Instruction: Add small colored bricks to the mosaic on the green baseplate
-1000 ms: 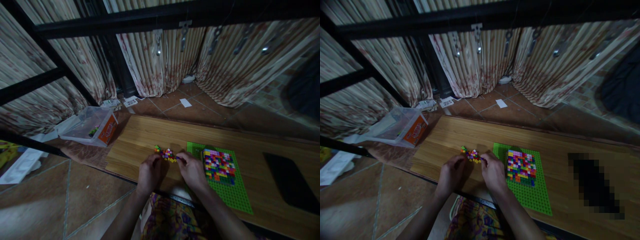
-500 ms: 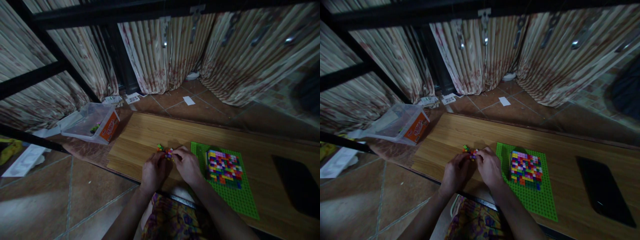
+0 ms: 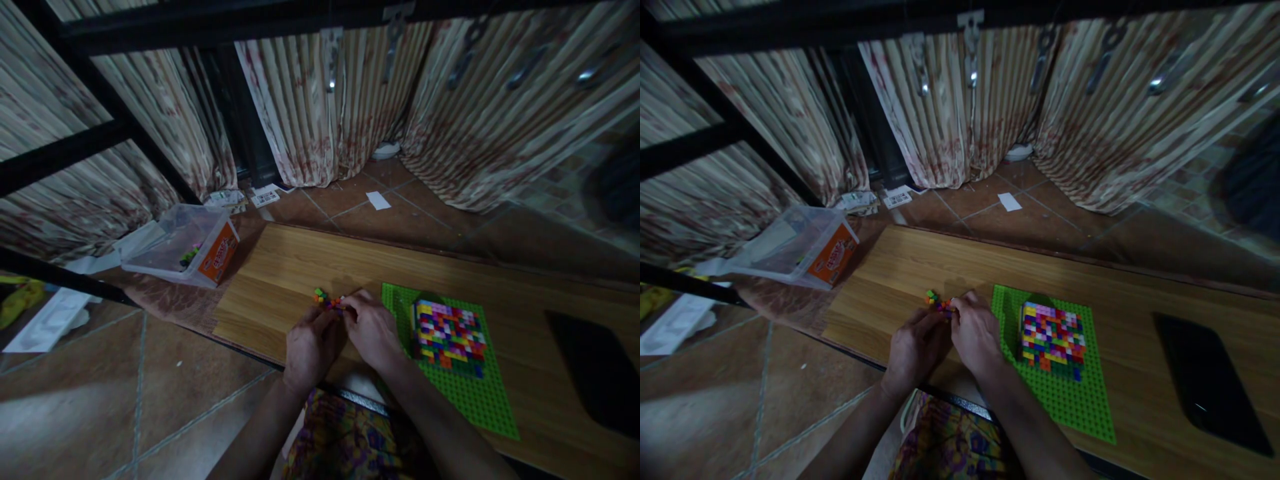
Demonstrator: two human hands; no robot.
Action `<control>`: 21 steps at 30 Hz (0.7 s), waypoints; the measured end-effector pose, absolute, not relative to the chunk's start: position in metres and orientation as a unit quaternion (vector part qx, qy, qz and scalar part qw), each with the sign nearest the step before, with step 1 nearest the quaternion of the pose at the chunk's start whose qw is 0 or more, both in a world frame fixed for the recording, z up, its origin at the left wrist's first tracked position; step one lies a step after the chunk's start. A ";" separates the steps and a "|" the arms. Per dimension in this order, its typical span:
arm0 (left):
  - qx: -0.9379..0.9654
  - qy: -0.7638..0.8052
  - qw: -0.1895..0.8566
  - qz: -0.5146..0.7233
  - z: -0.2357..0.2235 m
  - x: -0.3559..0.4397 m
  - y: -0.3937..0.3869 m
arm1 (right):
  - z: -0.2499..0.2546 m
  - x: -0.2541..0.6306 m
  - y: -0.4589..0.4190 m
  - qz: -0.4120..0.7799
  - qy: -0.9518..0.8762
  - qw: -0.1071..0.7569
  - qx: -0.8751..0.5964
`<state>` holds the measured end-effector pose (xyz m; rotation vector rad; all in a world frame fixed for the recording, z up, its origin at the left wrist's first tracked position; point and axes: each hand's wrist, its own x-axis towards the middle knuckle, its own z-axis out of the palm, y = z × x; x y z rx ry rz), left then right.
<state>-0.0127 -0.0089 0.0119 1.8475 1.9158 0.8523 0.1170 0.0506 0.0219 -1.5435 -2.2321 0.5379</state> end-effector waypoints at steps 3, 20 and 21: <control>0.651 0.665 0.186 0.315 0.011 -0.015 -0.010 | 0.024 0.117 0.051 0.185 -0.798 0.169 -0.547; 0.566 0.649 0.253 0.440 0.011 -0.021 -0.010 | 0.029 0.112 0.048 0.177 -0.801 0.170 -0.546; 0.549 0.651 0.265 0.452 0.012 -0.022 -0.010 | 0.032 0.113 0.046 0.185 -0.803 0.183 -0.537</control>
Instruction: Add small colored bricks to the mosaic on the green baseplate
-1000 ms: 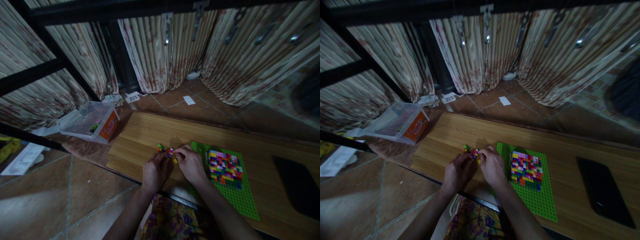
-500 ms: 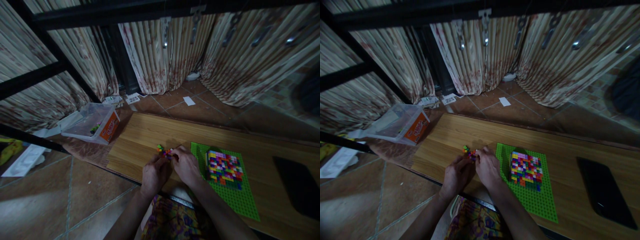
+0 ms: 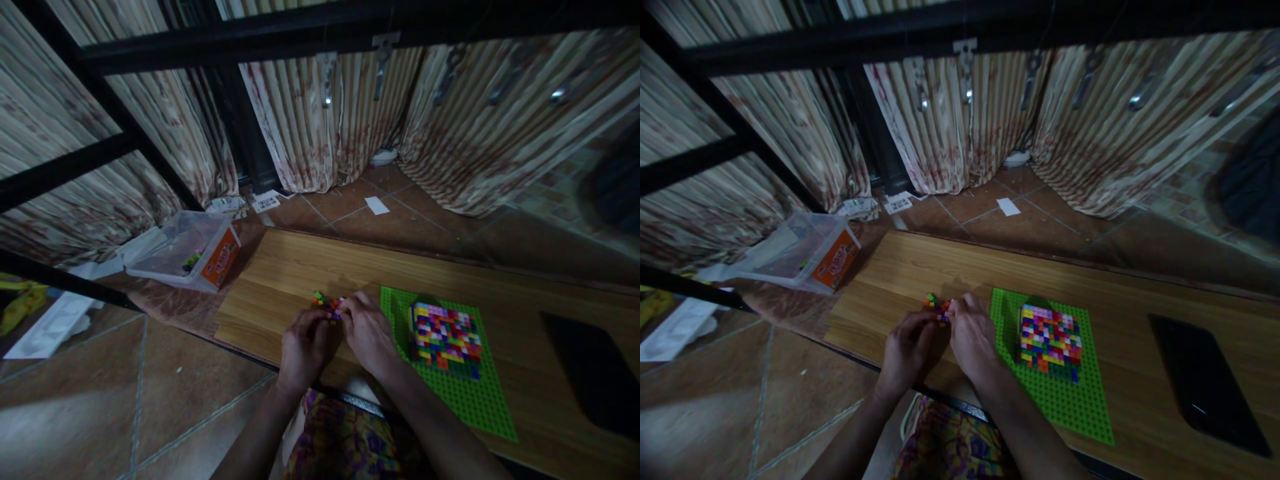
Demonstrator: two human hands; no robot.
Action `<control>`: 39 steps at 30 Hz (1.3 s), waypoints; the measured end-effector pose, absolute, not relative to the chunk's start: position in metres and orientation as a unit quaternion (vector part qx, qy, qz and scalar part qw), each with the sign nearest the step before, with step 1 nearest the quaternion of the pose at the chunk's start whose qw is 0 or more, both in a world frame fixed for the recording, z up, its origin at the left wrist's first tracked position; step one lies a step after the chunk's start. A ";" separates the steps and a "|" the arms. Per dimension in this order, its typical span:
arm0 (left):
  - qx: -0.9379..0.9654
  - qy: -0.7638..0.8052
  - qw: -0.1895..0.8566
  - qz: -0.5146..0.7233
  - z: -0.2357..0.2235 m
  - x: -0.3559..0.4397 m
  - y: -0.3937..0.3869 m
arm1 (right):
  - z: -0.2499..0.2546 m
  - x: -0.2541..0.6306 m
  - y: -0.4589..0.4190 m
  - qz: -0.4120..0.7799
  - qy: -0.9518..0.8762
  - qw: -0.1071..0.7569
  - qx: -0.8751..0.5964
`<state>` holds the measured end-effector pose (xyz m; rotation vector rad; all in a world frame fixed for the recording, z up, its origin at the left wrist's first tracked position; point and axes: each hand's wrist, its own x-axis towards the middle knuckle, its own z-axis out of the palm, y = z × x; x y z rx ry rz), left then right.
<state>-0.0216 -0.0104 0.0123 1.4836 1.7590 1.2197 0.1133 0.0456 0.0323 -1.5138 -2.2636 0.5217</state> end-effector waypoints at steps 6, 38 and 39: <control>0.431 0.566 0.467 0.525 0.027 -0.013 -0.026 | 0.055 0.127 0.013 0.333 -0.770 0.247 -0.485; 0.614 0.660 0.224 0.372 0.011 -0.004 -0.003 | 0.017 0.132 0.034 0.227 -0.733 0.238 -0.595; 0.612 0.656 0.227 0.378 0.011 -0.003 -0.002 | 0.017 0.130 0.035 0.244 -0.732 0.246 -0.587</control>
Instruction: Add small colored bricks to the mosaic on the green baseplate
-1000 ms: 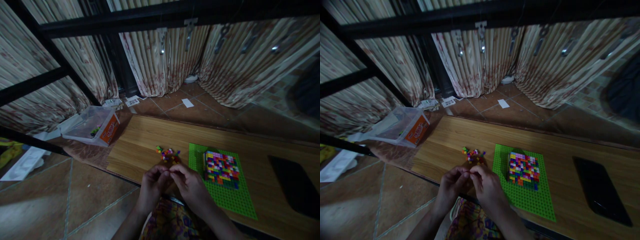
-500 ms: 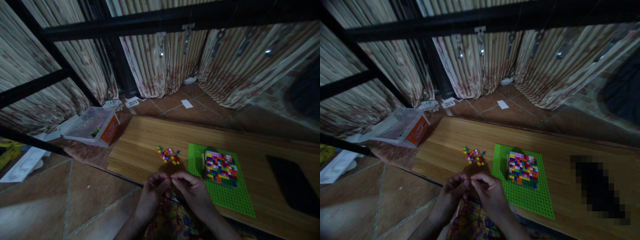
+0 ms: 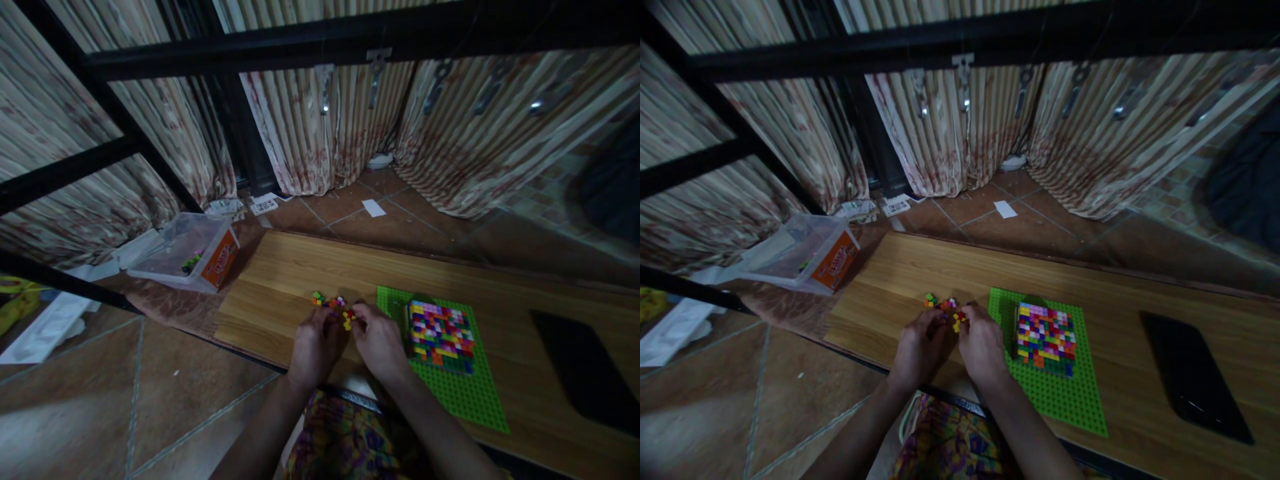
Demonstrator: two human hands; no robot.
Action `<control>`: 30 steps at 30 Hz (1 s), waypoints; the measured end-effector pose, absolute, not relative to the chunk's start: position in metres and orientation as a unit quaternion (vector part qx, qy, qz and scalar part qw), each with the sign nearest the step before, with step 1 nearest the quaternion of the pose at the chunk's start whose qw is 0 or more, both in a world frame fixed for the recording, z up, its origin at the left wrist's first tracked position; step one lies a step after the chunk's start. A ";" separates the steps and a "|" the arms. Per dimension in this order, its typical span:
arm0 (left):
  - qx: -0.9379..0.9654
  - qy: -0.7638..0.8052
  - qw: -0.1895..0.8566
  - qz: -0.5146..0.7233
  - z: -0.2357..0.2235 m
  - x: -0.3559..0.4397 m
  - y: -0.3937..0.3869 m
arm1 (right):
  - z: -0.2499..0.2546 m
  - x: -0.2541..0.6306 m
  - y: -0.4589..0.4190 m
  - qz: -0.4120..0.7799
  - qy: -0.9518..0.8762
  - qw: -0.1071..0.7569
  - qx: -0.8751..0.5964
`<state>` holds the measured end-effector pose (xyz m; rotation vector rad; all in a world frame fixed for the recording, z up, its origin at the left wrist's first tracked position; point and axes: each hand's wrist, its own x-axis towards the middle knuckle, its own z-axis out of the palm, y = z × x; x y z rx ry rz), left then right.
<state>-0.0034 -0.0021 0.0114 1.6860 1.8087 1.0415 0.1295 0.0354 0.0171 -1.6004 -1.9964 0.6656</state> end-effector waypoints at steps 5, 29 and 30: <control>0.607 0.630 0.273 0.400 0.011 -0.012 -0.002 | 0.016 0.129 0.042 0.315 -0.713 0.305 -0.547; 0.587 0.548 0.365 0.472 0.000 -0.015 0.016 | 0.014 0.135 0.043 0.349 -0.732 0.347 -0.472; 0.576 0.553 0.366 0.478 0.000 -0.016 0.016 | 0.016 0.135 0.041 0.346 -0.729 0.353 -0.474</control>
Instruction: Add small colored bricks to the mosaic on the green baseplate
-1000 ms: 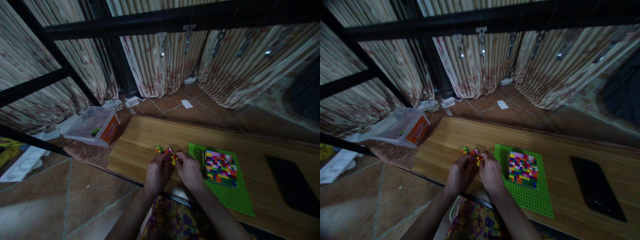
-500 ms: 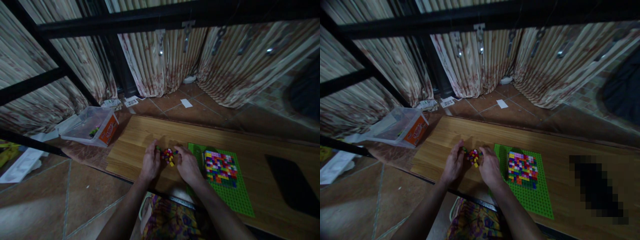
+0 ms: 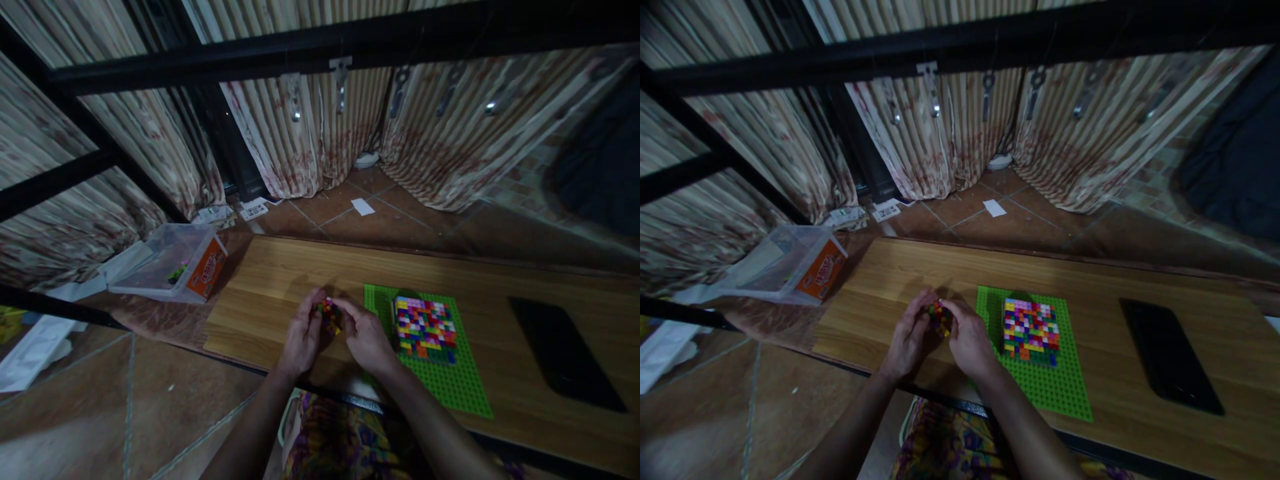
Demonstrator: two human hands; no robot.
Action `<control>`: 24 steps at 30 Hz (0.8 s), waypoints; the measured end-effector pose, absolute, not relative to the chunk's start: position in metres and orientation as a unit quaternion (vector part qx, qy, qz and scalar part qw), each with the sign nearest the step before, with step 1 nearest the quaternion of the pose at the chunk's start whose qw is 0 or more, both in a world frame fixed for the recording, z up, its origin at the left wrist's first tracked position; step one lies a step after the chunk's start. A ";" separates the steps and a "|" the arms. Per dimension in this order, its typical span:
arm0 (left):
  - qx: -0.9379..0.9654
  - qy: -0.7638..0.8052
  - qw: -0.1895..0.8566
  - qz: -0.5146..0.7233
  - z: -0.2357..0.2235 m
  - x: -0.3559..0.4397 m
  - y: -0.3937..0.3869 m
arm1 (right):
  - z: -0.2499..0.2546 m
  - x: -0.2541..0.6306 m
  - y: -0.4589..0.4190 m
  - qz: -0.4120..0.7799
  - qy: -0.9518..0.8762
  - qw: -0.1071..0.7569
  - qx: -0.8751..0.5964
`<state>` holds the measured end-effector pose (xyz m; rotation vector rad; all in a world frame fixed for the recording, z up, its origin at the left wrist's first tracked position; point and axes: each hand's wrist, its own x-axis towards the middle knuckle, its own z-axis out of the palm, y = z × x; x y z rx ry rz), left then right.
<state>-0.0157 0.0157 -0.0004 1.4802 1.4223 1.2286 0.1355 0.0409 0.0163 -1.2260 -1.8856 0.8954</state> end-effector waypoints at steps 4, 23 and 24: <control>0.572 0.597 0.311 0.468 0.000 -0.022 0.008 | 0.030 0.148 0.021 0.334 -0.718 0.368 -0.487; 0.694 0.644 0.032 0.321 -0.010 -0.001 0.005 | 0.016 0.345 -0.070 0.106 -0.495 0.409 -0.759; 0.693 0.645 0.025 0.321 -0.011 -0.002 0.006 | 0.014 0.359 -0.069 0.078 -0.478 0.404 -0.776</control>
